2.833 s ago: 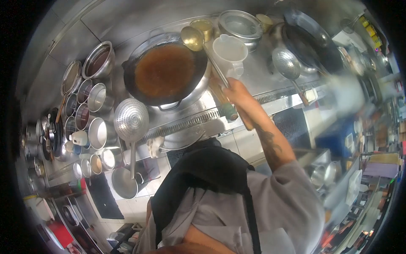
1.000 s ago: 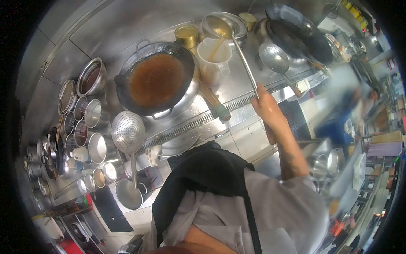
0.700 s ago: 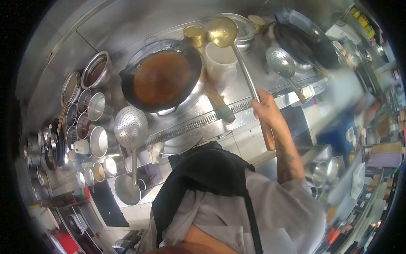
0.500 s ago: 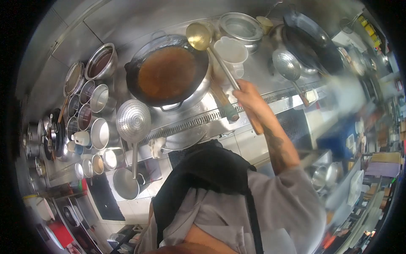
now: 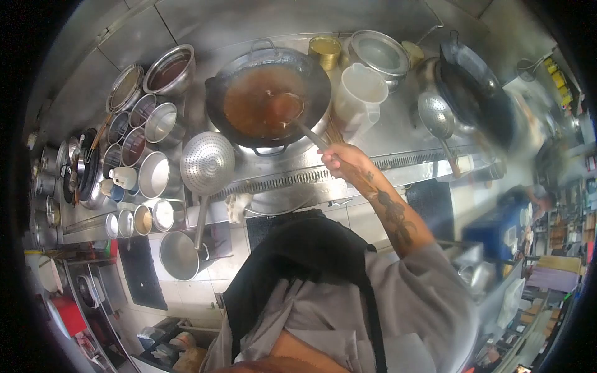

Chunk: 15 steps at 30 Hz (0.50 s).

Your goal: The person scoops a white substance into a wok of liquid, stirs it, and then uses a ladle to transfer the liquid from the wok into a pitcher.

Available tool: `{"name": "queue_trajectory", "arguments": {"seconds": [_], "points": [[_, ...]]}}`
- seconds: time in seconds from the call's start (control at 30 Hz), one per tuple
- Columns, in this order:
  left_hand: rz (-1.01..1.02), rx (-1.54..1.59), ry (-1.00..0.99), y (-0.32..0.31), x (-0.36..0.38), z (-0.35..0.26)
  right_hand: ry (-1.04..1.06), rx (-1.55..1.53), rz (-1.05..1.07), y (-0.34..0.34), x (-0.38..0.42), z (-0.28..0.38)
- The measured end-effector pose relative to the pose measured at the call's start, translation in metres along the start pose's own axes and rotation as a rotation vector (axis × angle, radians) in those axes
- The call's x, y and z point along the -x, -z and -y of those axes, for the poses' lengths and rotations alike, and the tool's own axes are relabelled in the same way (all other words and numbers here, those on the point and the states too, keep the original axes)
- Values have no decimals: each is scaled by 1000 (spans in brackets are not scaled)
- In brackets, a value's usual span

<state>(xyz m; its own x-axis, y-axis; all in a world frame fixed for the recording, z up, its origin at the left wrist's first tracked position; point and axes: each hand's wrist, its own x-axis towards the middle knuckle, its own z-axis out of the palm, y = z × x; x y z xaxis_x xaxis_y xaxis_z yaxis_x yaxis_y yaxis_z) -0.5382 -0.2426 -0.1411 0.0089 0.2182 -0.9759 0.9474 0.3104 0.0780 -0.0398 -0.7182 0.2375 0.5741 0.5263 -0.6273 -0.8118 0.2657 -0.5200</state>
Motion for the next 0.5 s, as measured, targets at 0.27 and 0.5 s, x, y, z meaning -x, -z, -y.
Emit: {"name": "queue_trajectory", "arguments": {"seconds": [0.27, 0.5], "points": [[12, -44, -72, 7, 14, -16, 10, -326, 296, 4, 31, 5], [23, -92, -141, 9, 30, -37, 223, -400, 308, -2, 96, 35]]}}
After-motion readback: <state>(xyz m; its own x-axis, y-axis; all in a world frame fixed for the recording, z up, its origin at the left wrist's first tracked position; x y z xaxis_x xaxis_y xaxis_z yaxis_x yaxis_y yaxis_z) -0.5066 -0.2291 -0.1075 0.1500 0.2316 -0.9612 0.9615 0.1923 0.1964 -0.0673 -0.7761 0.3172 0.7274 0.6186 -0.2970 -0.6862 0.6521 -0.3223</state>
